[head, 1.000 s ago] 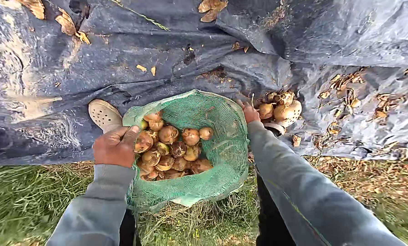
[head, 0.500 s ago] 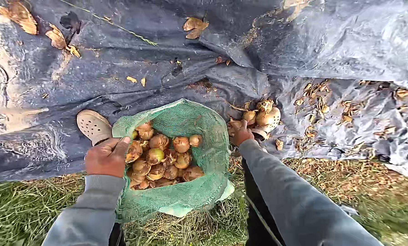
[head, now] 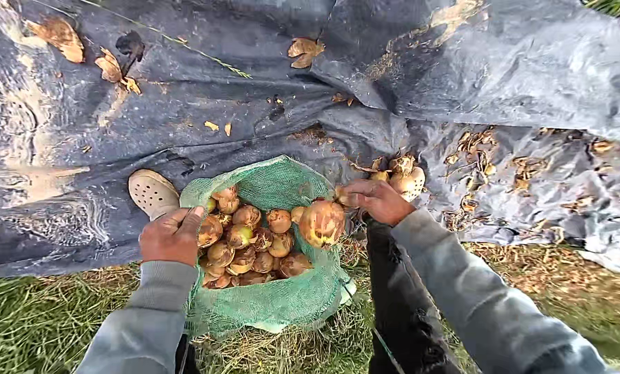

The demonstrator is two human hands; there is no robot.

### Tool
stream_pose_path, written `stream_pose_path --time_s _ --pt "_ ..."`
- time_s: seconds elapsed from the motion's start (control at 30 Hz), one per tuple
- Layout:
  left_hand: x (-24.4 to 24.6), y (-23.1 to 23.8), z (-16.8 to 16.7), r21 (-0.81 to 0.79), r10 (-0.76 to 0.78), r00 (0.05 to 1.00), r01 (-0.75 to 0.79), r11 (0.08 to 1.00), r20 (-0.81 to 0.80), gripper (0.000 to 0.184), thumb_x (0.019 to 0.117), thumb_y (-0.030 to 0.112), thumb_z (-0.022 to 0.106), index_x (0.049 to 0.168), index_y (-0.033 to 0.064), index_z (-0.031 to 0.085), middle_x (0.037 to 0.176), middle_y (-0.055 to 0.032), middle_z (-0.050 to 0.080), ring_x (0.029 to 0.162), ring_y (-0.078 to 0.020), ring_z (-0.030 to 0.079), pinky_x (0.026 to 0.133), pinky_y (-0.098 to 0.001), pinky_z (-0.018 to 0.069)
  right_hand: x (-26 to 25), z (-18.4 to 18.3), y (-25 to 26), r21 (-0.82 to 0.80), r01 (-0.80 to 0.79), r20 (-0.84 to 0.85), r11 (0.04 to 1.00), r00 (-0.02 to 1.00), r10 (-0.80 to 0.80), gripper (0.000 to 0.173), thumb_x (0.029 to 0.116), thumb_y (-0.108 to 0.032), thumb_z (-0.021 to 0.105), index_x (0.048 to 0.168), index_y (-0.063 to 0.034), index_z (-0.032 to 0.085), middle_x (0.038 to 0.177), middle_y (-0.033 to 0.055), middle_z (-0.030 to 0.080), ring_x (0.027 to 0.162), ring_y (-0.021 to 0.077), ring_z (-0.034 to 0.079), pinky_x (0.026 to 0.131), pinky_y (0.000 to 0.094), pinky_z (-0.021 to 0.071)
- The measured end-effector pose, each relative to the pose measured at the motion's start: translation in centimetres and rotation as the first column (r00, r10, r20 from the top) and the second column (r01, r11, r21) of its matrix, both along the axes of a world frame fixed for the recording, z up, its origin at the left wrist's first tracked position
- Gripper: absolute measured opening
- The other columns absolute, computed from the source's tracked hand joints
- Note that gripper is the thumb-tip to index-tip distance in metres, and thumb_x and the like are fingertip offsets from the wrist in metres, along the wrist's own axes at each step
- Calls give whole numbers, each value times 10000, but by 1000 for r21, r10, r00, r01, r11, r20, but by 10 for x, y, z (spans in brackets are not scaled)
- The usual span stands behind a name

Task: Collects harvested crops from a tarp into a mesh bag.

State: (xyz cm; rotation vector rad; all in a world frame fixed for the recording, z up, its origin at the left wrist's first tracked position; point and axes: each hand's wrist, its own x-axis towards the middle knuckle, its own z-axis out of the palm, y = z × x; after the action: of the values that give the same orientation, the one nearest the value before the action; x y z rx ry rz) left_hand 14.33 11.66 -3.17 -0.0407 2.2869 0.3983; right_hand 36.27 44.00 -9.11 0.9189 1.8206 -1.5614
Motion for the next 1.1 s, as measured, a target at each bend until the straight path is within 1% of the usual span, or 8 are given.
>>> stream_pose_path --time_s 0.17,0.3,0.43,0.57,0.67,0.73,0.87,1.1 --pt "4 0 0 -5 15 1000 -15 1000 -5 256 1038 231 637 947 22 753 831 -162 699 780 -277 650 761 -571 490 38 -78 -41 208 -270 579 940 808 104 491 1003 -262 634 1452 -79 561 1373 325 585 1221 531 597 992 717 468" --pt "4 -6 -2 2 8 1000 -8 1000 -15 278 1030 278 641 943 36 748 779 -111 675 689 -207 603 680 -504 482 0 -74 -77 36 -2 859 999 512 -30 539 1123 -212 403 1601 4 282 1588 257 424 1461 393 442 1190 496 358" --pt "8 -4 -3 29 -6 1000 7 1000 -18 288 1031 288 635 967 27 736 783 -100 663 678 -170 586 671 -456 484 48 -92 -77 365 -2 637 931 730 -248 516 1049 -273 570 1523 -93 474 1333 319 620 1227 517 605 991 692 470" --pt "9 1 -2 7 -46 999 46 999 0 290 1042 256 626 967 0 740 818 -180 682 745 -279 630 726 -562 485 21 -24 -37 453 450 -25 769 869 -494 793 821 -474 753 1488 -142 481 1288 133 658 1112 233 680 922 479 579" --pt "8 5 -3 -17 -90 996 90 996 -1 328 1053 259 605 947 -27 723 827 -228 667 790 -359 632 751 -628 463 10 19 -18 203 44 -124 978 992 -19 692 850 -555 757 1333 -69 661 1293 138 662 1183 240 650 992 505 559" --pt "6 8 -3 -33 -94 996 93 995 -13 324 1053 244 609 942 -39 721 846 -246 669 818 -375 635 781 -635 462 22 3 11 319 -367 116 874 930 348 559 892 -582 717 1281 -180 721 1359 156 625 1234 342 610 969 580 537" --pt "14 8 -3 -51 -111 994 111 992 7 290 1051 222 615 980 -31 736 859 -251 686 820 -379 652 780 -643 473 76 -83 66 318 -643 718 697 643 266 814 754 -581 836 1457 -266 574 1632 357 200 1317 630 427 931 748 462" --pt "15 6 -5 -121 -80 997 80 989 4 293 1046 289 623 941 46 748 772 -107 673 686 -219 604 686 -493 488 87 -134 49 284 -709 836 646 512 195 802 717 -534 863 1347 -97 629 1606 399 218 1259 667 457 920 790 421"
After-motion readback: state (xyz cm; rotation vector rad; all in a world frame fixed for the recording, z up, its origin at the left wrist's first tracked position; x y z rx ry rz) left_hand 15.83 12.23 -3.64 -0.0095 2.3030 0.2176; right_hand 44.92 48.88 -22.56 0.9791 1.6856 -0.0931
